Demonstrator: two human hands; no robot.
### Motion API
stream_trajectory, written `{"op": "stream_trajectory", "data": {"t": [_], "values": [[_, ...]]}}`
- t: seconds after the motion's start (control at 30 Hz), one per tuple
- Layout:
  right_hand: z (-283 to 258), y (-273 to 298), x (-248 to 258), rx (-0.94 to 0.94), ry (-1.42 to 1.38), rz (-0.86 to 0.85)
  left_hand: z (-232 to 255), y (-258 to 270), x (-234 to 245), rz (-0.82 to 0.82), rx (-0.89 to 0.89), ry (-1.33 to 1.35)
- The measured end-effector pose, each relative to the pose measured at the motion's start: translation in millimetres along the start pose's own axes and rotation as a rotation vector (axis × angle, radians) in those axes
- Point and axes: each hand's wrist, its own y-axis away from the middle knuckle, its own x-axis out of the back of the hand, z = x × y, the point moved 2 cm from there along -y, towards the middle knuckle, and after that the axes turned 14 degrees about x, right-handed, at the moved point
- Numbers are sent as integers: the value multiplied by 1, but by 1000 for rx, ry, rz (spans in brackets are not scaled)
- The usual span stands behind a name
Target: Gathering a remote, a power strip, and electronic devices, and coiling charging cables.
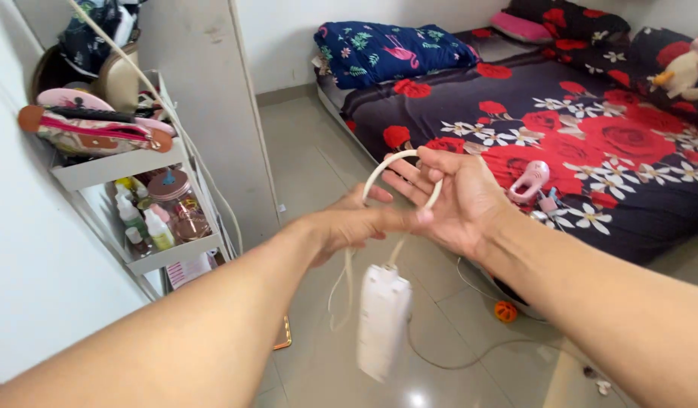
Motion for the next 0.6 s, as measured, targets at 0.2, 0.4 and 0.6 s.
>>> {"op": "stream_trajectory", "data": {"t": [0.2, 0.4, 0.6], "values": [[18, -25, -30, 20, -137, -12, -8, 1, 30, -64, -34, 85], [20, -27, -95, -53, 475, 37, -16, -58, 67, 54, -246, 658], [71, -37, -65, -163, 759, -370, 22, -46, 102, -57, -231, 924]]}}
